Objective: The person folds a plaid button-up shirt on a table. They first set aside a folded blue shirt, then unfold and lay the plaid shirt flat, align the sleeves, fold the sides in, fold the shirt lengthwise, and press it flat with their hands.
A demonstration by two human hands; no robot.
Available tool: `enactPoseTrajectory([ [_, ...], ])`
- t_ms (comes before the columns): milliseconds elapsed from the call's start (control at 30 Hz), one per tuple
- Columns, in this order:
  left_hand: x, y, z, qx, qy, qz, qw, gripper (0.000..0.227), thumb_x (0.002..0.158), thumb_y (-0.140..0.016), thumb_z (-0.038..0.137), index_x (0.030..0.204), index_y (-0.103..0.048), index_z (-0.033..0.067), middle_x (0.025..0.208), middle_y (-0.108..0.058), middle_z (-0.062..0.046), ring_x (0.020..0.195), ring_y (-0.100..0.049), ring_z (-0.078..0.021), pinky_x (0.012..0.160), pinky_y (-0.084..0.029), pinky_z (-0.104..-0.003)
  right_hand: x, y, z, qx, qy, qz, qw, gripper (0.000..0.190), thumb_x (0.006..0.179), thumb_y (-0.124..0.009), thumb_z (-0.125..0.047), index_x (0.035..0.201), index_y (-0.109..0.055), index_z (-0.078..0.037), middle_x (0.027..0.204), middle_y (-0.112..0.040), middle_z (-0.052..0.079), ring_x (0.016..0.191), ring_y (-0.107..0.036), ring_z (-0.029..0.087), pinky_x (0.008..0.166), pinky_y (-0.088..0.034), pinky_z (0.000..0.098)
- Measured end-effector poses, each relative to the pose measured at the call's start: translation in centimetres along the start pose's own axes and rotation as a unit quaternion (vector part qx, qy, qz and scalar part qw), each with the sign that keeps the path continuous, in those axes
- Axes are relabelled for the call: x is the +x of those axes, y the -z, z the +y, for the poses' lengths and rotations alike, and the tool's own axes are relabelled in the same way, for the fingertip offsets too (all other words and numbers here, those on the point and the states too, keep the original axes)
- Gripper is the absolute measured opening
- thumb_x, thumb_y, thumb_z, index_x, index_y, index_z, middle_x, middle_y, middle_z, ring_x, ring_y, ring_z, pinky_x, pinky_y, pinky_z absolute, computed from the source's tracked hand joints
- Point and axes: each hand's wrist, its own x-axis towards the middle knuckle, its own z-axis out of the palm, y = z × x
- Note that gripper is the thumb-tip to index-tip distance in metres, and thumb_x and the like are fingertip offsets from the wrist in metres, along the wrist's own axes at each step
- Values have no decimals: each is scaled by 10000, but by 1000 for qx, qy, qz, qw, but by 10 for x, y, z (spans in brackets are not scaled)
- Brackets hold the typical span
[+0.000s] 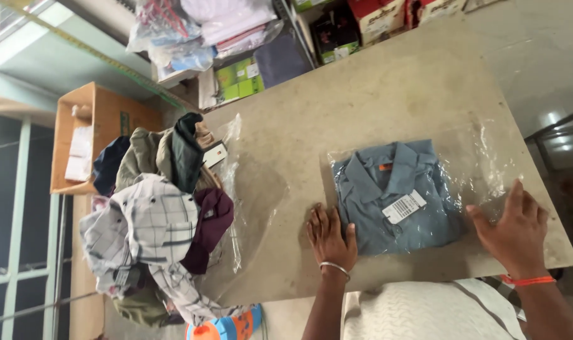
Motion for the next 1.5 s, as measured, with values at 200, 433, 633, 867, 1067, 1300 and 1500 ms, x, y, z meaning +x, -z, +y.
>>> enactPoseTrajectory([
  [200,0,2,3,-18,5,12,1000,632,955,-588,395,1467,-520,30,1635,-319,-226,1530,-225,-417,1233,-131,-557,25,24,-2,169,-67,-139,973,1131,850,-696,-565,1683,-217,31,1433,-554,288,1254,-562,437,949,-497,534],
  [433,-1,4,2,-28,2,29,999,576,925,-638,370,1399,-603,46,1630,-353,-210,1526,-268,-410,1231,-157,-556,47,20,1,357,-213,-254,874,1220,805,-814,-451,1741,-147,-43,1520,-462,335,1365,-518,332,994,-468,414],
  [633,-1,10,8,-42,17,27,999,535,918,-643,357,1357,-643,51,1618,-378,-196,1516,-289,-397,1230,-173,-542,44,7,12,354,-100,-237,899,1160,847,-842,-411,1651,-156,68,1547,-395,353,1380,-438,356,1033,-432,400],
  [867,-2,-5,-3,-58,13,37,998,436,963,-571,228,1350,-660,49,1623,-395,-163,1522,-311,-379,1242,-187,-535,45,29,-29,244,-157,-350,891,693,951,-651,-214,1619,-471,-179,848,-774,255,552,-556,204,550,-486,382],
  [1067,4,-33,-26,-142,29,73,987,320,890,-595,81,1185,-716,52,1580,-477,-197,1487,-388,-406,1209,-236,-536,34,58,-77,276,-122,-230,925,569,1006,-560,-162,1569,-512,-226,956,-801,118,568,-582,205,570,-489,361],
  [1300,17,-52,-74,-608,113,51,784,480,914,-537,-69,1376,-666,-53,1038,-627,-234,904,-566,-252,799,-481,-362,12,99,-121,268,114,-13,957,555,990,-603,-99,1541,-558,-156,952,-744,115,829,-703,154,711,-540,281],
  [1500,33,9,-75,-740,-65,32,669,696,858,-730,-37,1470,-400,-32,1283,-630,-73,1115,-641,-178,921,-565,-339,-1,76,-110,391,100,164,900,141,987,-651,-98,1104,-609,-31,987,-712,137,728,-671,161,616,-496,242],
])
